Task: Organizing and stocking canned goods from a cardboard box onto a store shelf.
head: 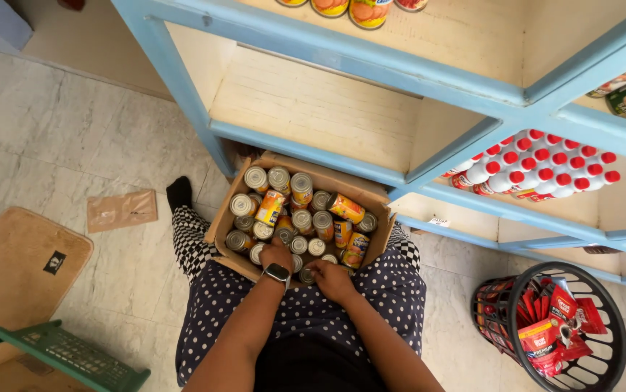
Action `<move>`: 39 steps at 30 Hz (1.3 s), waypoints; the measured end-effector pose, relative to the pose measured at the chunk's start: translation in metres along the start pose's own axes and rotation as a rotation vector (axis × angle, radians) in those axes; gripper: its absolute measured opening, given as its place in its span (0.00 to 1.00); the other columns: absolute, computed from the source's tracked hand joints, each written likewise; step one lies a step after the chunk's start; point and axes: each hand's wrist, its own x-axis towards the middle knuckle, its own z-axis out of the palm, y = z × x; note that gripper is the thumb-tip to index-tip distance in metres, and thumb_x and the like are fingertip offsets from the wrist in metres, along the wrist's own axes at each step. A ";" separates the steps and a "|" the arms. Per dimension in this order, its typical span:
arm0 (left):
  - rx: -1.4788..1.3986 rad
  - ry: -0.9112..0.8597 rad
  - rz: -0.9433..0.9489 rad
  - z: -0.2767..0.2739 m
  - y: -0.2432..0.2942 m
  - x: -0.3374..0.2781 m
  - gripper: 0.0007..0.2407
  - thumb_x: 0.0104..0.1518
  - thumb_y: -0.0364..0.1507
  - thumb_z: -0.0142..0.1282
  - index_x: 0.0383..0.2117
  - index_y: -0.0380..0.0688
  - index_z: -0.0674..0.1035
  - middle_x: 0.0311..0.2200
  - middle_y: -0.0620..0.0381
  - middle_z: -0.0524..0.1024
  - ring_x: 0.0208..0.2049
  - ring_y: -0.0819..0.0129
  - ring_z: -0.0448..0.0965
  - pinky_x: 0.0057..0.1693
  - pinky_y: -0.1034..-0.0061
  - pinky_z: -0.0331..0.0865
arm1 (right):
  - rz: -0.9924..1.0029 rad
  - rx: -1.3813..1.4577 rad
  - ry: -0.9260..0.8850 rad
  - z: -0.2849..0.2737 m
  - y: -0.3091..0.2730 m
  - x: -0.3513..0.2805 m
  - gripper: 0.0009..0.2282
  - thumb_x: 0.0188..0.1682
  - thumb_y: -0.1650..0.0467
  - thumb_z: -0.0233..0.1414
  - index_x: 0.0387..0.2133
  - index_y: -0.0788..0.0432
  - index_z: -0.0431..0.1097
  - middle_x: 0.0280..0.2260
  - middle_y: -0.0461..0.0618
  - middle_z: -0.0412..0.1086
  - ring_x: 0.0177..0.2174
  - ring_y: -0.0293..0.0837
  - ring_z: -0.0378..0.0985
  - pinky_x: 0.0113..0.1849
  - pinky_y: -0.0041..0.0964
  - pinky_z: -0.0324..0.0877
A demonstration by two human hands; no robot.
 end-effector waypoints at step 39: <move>-0.873 0.442 0.599 -0.468 -0.003 -0.150 0.25 0.46 0.49 0.65 0.39 0.40 0.76 0.31 0.45 0.82 0.34 0.52 0.83 0.42 0.64 0.73 | -0.552 0.517 0.403 -0.233 -0.189 -0.023 0.34 0.41 0.74 0.68 0.60 0.65 0.57 0.51 0.54 0.69 0.50 0.41 0.72 0.50 0.35 0.70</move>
